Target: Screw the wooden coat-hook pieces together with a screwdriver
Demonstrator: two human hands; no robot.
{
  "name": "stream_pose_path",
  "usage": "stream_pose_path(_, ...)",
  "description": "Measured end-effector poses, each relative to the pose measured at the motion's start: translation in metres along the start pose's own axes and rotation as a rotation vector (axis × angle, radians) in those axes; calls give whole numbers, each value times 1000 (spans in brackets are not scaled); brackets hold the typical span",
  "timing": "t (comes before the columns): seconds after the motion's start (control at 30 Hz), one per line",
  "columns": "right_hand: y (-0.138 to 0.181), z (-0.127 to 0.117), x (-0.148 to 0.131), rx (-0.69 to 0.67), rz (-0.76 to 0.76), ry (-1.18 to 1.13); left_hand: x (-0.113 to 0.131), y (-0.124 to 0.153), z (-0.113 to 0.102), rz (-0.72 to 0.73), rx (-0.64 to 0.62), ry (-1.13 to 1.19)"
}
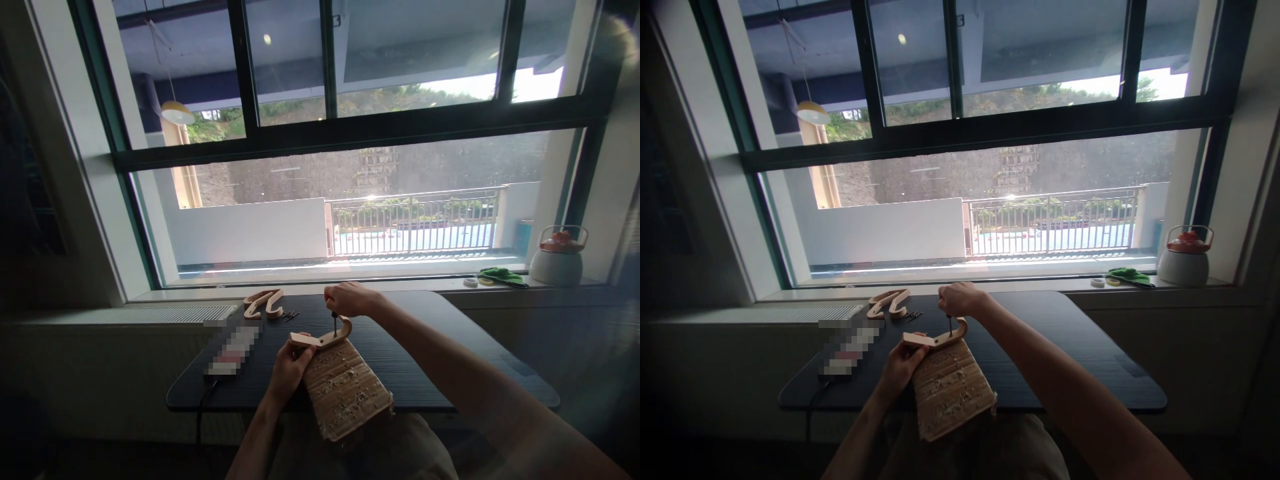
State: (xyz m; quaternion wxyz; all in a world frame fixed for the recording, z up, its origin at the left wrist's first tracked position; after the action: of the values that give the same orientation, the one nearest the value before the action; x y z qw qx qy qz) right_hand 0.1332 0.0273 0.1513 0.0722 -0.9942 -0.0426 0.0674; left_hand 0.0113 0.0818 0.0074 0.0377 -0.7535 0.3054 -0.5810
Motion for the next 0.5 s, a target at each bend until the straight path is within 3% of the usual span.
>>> stream_pose_path(0.5, 0, 0, 8, 78, 50, -3, -2, 1, 2, -11, -23, 19)
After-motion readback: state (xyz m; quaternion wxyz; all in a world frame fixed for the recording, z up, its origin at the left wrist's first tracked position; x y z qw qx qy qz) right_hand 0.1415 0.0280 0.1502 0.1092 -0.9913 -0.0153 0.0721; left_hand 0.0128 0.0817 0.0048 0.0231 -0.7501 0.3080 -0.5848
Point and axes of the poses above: each hand's wrist, its own y-axis away from the middle knuckle, its own z-axis out of the palm, x = y × z, the point moved 9 cm from there along -y, towards the middle knuckle, and after that the axes turned 14 degrees about -y, right-handed, at the moved point
